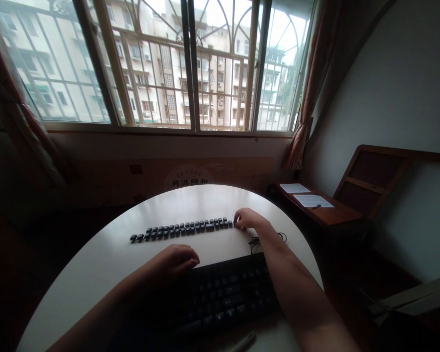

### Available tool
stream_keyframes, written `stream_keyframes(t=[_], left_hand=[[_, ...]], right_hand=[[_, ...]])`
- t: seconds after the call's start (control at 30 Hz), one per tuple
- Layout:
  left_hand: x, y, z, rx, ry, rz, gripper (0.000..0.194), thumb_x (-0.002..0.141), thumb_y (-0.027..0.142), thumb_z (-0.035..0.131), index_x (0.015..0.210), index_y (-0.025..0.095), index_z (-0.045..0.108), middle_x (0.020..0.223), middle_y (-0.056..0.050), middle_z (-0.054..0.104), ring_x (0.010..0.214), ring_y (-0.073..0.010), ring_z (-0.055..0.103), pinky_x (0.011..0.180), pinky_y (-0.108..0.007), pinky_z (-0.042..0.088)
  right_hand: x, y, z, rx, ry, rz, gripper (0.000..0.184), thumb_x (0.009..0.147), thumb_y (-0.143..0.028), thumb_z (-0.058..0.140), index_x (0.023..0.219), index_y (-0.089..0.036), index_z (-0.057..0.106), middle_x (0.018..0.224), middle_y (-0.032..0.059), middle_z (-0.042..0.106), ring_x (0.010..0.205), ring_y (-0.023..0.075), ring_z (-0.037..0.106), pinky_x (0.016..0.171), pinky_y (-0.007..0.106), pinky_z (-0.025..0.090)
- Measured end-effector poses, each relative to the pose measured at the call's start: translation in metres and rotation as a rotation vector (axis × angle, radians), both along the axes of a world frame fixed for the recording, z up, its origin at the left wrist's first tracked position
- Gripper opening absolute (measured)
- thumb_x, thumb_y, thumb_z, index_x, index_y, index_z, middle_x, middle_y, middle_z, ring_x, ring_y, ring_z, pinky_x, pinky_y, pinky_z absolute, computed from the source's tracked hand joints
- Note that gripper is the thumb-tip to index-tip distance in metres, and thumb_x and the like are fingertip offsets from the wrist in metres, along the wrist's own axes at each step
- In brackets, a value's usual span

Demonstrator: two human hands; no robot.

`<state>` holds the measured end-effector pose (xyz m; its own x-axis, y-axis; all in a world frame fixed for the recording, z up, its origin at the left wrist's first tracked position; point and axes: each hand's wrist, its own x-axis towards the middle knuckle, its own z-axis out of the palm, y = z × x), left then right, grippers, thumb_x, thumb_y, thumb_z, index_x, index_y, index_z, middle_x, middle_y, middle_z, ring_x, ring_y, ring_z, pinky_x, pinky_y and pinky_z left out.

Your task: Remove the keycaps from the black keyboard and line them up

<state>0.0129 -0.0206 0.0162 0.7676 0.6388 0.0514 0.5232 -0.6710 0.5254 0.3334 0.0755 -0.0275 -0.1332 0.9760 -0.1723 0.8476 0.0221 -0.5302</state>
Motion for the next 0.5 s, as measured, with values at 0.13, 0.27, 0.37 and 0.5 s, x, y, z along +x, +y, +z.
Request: stream_keyframes(t=[0.13,0.27,0.37,0.5], left_hand=[[0.0000,0.0002,-0.0011,-0.006,0.000,-0.004,0.028,0.091,0.036,0.054,0.095,0.019,0.076,0.094,-0.008,0.073,0.085,-0.0211,0.064,0.077,-0.031,0.049],[0.0002,0.0011,-0.0026,-0.016,-0.017,-0.002,0.035,0.093,0.043,0.050,0.096,0.018,0.076,0.094,-0.008,0.073,0.086,-0.0217,0.065,0.077,-0.030,0.048],[0.0007,0.0011,-0.0026,-0.019,-0.035,0.000,0.040,0.095,0.046,0.047,0.096,0.018,0.076,0.093,-0.008,0.074,0.086,-0.0219,0.065,0.077,-0.030,0.048],[0.0002,0.0027,-0.0039,-0.028,-0.028,-0.009,0.045,0.097,0.049,0.042,0.096,0.018,0.076,0.094,-0.008,0.073,0.087,-0.0219,0.064,0.077,-0.030,0.048]], right_hand=[[-0.0027,0.0007,-0.0016,0.016,-0.016,-0.003,0.029,0.075,-0.010,0.068,0.103,-0.014,0.073,0.086,0.0053,0.075,0.056,0.0116,0.068,0.053,0.017,0.048],[-0.0037,-0.0011,0.0006,0.024,-0.034,-0.004,0.029,0.076,-0.012,0.068,0.105,-0.015,0.073,0.085,0.0053,0.074,0.057,0.0117,0.068,0.053,0.017,0.048],[-0.0057,-0.0030,0.0026,0.032,-0.052,-0.001,0.029,0.076,-0.012,0.067,0.105,-0.015,0.073,0.086,0.0050,0.075,0.058,0.0115,0.068,0.055,0.017,0.048],[-0.0092,-0.0071,0.0047,0.035,-0.079,-0.001,0.028,0.077,-0.012,0.067,0.104,-0.015,0.074,0.084,0.0042,0.075,0.057,0.0110,0.067,0.056,0.017,0.048]])
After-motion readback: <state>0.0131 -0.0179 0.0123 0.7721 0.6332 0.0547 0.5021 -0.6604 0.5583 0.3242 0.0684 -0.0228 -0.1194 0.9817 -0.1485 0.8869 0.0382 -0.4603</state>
